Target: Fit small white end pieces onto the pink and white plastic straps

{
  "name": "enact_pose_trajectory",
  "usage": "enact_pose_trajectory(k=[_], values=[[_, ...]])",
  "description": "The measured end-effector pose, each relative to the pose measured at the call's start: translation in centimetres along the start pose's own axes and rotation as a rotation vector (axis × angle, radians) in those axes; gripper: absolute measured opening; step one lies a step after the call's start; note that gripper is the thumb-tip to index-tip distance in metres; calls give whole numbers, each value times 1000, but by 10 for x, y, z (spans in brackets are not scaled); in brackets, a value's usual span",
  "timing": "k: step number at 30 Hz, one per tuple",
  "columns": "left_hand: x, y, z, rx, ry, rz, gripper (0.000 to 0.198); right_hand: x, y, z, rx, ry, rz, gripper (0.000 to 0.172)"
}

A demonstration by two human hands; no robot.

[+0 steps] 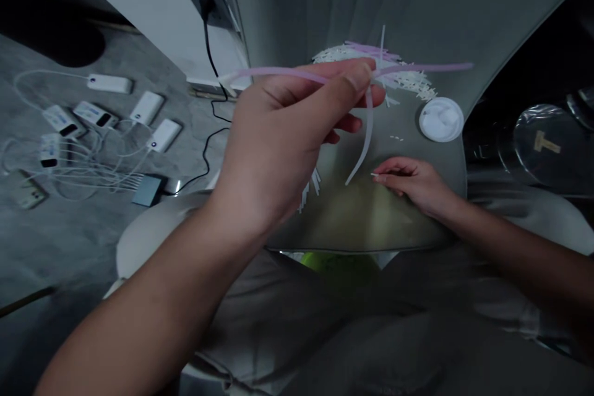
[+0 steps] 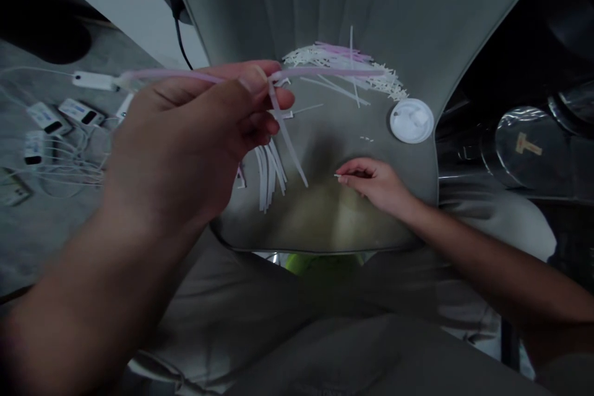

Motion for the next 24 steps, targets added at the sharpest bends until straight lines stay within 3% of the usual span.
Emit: enact_pose_trajectory(k=[6, 19, 21, 24], values=[[-2, -11, -7, 53, 133, -106, 22, -5, 23, 1, -285, -50, 119, 21], [-3, -10, -8, 11, 92, -183, 18, -11, 23, 9, -366, -80, 120, 23], [-3, -10, -8, 12, 94, -185, 18, -12, 29, 9, -417, -94, 193, 21], [-2, -10, -7, 46, 101, -189, 18, -18, 47, 2, -537, -112, 435, 16]])
Point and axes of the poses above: each hand's wrist, its own x-axis towards the middle knuckle, its own z-axis out of the back of the hand, y = z × x, the point moved 10 cm from there along x, towards the middle knuckle, and after that the axes turned 14 degrees about -x, right-handed, at the moved point
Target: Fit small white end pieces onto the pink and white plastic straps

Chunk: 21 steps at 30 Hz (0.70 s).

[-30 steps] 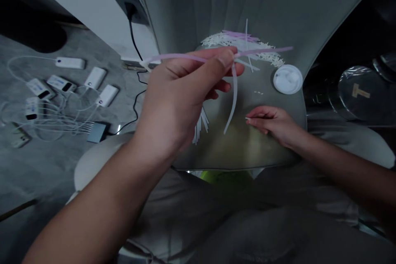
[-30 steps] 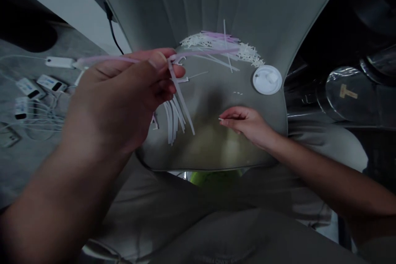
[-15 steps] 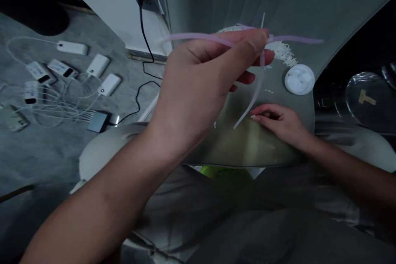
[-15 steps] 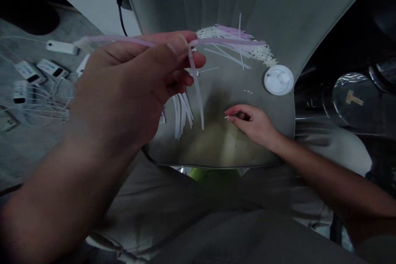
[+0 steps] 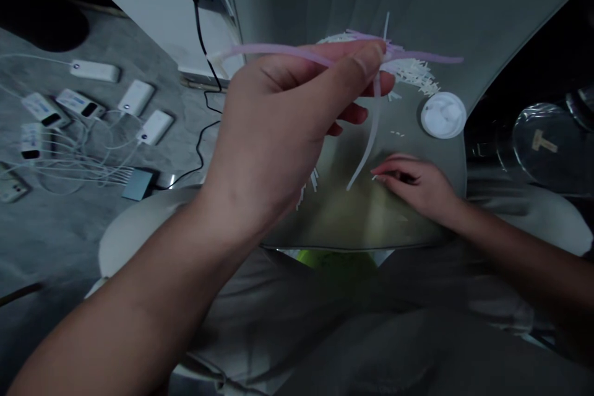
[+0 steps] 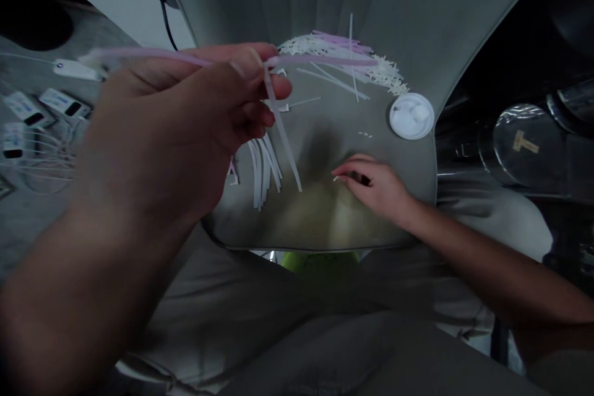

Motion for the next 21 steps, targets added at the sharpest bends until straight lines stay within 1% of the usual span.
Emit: enact_pose_trajectory(k=[2, 4, 8, 10, 13, 17, 19, 21], values=[[0, -1, 0, 21, 15, 0, 19, -2, 12, -2, -78, -23, 151, 17], [0, -2, 0, 36, 33, 11, 21, -2, 17, -9, -135, -16, 220, 18], [0, -2, -1, 46, 47, 34, 21, 2, 23, -25, -195, 46, 263, 18], [0, -3, -1, 45, 43, 21, 22, 5, 27, -29, -220, 50, 296, 18], [-1, -5, -1, 39, 44, -5, 21, 12, 29, -27, -274, 20, 315, 19], [-2, -6, -1, 34, 56, 16, 21, 20, 24, -19, -343, 0, 274, 20], [-2, -6, -1, 34, 52, 23, 21, 21, 25, -19, -307, 5, 256, 19], [-1, -6, -1, 37, 53, 18, 22, 21, 31, -23, -251, 21, 280, 18]])
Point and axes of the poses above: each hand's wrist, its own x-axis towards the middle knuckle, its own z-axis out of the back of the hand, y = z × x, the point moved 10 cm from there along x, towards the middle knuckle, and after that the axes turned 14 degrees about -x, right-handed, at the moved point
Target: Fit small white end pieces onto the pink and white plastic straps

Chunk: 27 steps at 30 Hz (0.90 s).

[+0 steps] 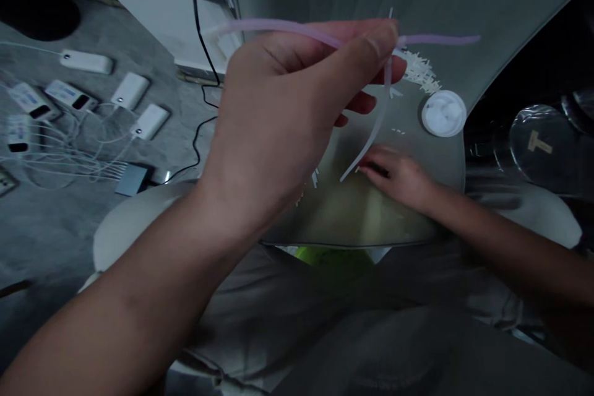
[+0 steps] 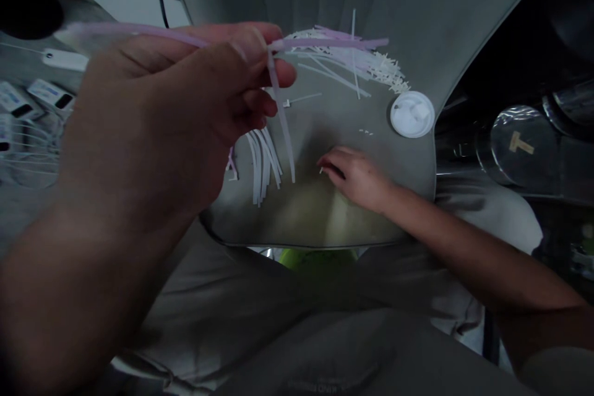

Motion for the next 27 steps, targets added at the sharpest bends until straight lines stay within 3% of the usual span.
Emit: enact_pose_trajectory(k=[5, 11, 16, 22, 27], values=[[2, 1, 1, -5, -30, -17, 20, 9, 12, -8, -46, 3, 98, 19], [4, 4, 1, -35, -72, -30, 18, 31, -13, 4, -141, 5, -110, 20], [4, 4, 1, -65, -99, -30, 19, 33, 20, -15, -84, 155, 95, 24], [5, 4, 3, -46, -86, -12, 18, 33, -2, -7, -243, 108, -77, 24], [6, 6, 3, -68, -77, -2, 18, 29, 14, -19, -165, 207, 94, 25]])
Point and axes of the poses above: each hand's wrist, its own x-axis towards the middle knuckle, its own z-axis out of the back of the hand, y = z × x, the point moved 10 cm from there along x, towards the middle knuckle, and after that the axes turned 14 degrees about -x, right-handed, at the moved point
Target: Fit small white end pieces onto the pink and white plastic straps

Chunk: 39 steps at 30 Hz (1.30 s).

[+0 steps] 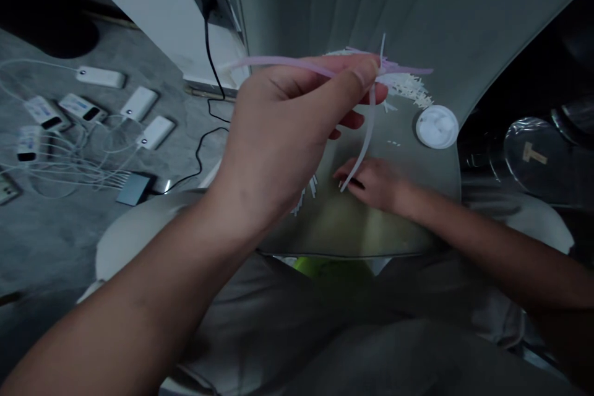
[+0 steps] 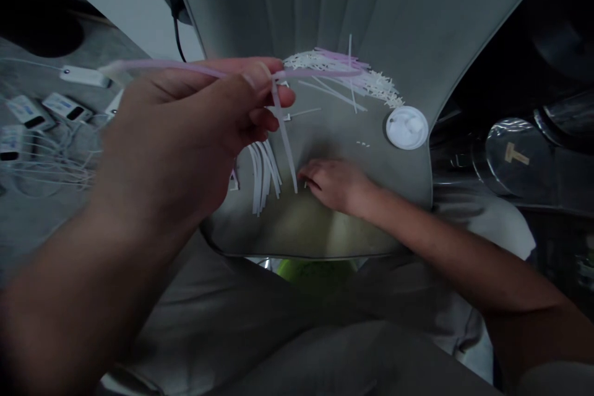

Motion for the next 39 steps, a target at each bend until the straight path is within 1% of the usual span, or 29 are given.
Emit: enact_pose_trajectory(k=[4, 5, 7, 8, 10, 11, 12, 13, 15, 18, 21, 23, 26, 28, 30, 32, 34, 36, 39], values=[[1, 2, -1, 11, 20, 24, 17, -7, -24, 15, -43, -82, -163, 27], [1, 2, -2, 6, 24, 27, 18, -10, -26, 16, -22, -86, -174, 26], [0, 3, 0, -2, 8, 25, 20, -14, -21, 15, 23, -73, -128, 24], [0, 3, 1, 1, -8, 21, 21, -15, -16, 12, 45, -55, -75, 24], [-1, 4, 3, 17, -28, 9, 19, -19, -11, 9, 35, -49, -22, 24], [-2, 5, 3, 25, -28, 1, 17, -20, -15, 9, 8, -55, -39, 24], [-2, 6, 3, 30, -24, -8, 16, -22, -23, 12, -23, -70, -86, 25], [-2, 7, 2, 32, -23, -18, 16, -24, -34, 17, -50, -89, -147, 25], [-2, 9, 2, 37, -29, -37, 17, -31, -52, 30, -22, -138, -225, 24], [-2, 13, 4, 52, -55, -36, 16, -44, -75, 54, 109, -234, -303, 21], [-1, 16, 7, 59, -40, -28, 13, -60, -95, 67, 315, -311, -442, 17], [-1, 16, 5, 52, 7, -20, 16, -69, -103, 66, 463, -338, -525, 14], [1, 16, 4, 43, 43, -13, 22, -78, -107, 55, 720, -356, -602, 12], [2, 21, 5, 50, 22, 5, 22, -80, -103, 46, 938, -362, -581, 12], [4, 28, 7, 63, -19, 30, 18, -80, -96, 40, 1137, -352, -529, 11], [4, 36, 7, 77, -45, 49, 13, -82, -89, 37, 1248, -330, -489, 10], [3, 43, 5, 98, -47, 58, 8, -86, -86, 39, 1265, -328, -466, 9], [-2, 50, 3, 133, -57, 79, 6, -92, -85, 45, 1222, -354, -445, 9], [-16, 60, -3, 179, -44, 163, 7, -101, -85, 56, 1164, -419, -412, 10]])
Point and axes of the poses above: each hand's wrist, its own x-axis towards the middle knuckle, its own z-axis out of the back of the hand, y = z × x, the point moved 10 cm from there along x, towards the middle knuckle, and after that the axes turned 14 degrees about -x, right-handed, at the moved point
